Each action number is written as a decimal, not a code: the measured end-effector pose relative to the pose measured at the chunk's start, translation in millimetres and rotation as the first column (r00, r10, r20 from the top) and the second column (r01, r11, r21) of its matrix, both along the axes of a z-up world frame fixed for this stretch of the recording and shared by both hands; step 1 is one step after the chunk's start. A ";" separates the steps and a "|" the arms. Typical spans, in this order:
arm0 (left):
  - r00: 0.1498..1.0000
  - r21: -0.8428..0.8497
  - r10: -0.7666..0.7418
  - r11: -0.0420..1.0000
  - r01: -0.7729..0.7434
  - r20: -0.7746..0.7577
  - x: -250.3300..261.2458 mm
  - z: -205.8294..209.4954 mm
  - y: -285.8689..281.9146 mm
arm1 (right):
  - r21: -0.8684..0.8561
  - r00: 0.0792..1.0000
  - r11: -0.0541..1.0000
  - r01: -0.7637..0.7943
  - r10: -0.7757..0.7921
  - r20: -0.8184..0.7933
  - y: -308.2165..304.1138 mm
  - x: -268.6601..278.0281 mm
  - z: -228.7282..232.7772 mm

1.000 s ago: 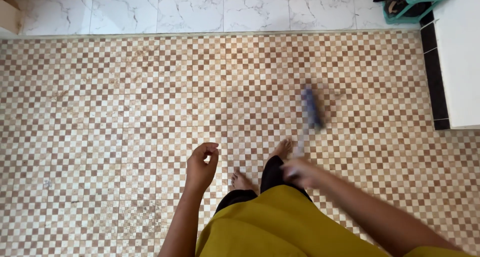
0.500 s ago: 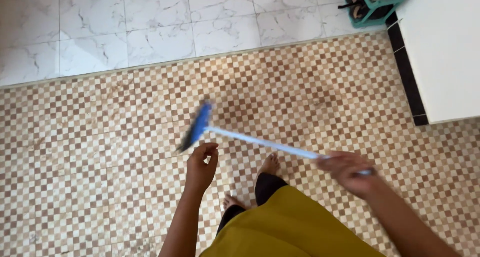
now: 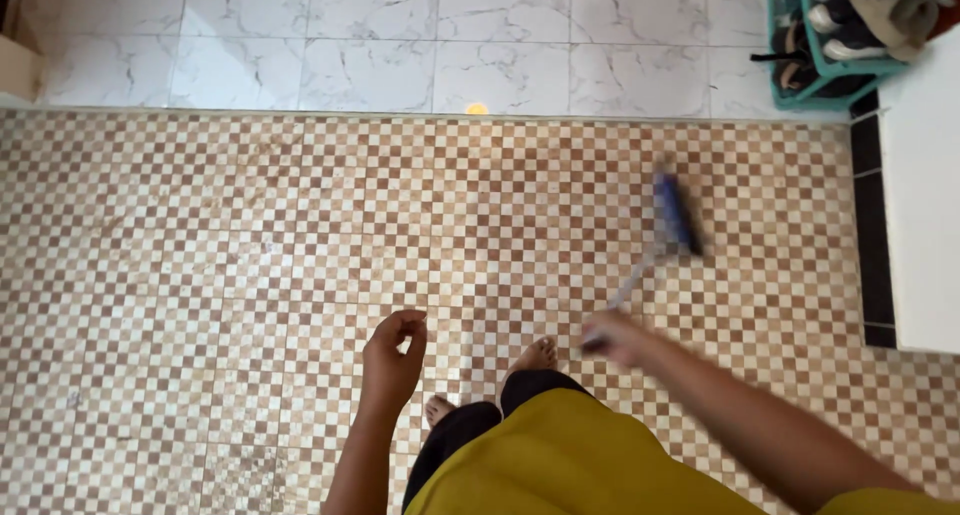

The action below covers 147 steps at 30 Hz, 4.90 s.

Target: Sweep the tiled floor using a broom.

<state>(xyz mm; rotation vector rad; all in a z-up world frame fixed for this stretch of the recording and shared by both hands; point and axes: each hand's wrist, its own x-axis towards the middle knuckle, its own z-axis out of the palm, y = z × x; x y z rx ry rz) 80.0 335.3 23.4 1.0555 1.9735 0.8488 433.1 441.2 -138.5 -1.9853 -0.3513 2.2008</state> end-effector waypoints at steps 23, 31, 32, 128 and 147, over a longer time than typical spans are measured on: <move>0.989 0.290 0.107 0.948 -0.133 0.102 -67.5 17.5 50.4 | -0.224 0.811 0.911 0.345 -0.410 -0.418 79.7 34.8 149.3; 0.991 0.249 0.117 0.960 -0.130 0.067 -123.9 -15.7 27.3 | 0.092 0.947 0.985 -0.147 0.113 0.301 167.5 -11.8 20.6; 0.990 0.248 0.121 0.959 -0.134 0.069 -130.9 -11.6 21.6 | 0.091 0.946 0.984 -0.152 0.118 0.303 169.1 -34.4 4.2; -0.857 0.150 0.483 -0.875 -0.461 0.181 361.3 -33.7 -781.4 | -0.308 -0.578 -0.608 -0.732 0.793 -0.191 -745.3 -474.0 75.0; -0.872 0.140 0.441 -0.897 -0.420 0.213 306.6 -61.7 -957.3 | 0.041 -0.902 -0.905 -0.424 0.418 -0.107 -902.9 -443.4 152.6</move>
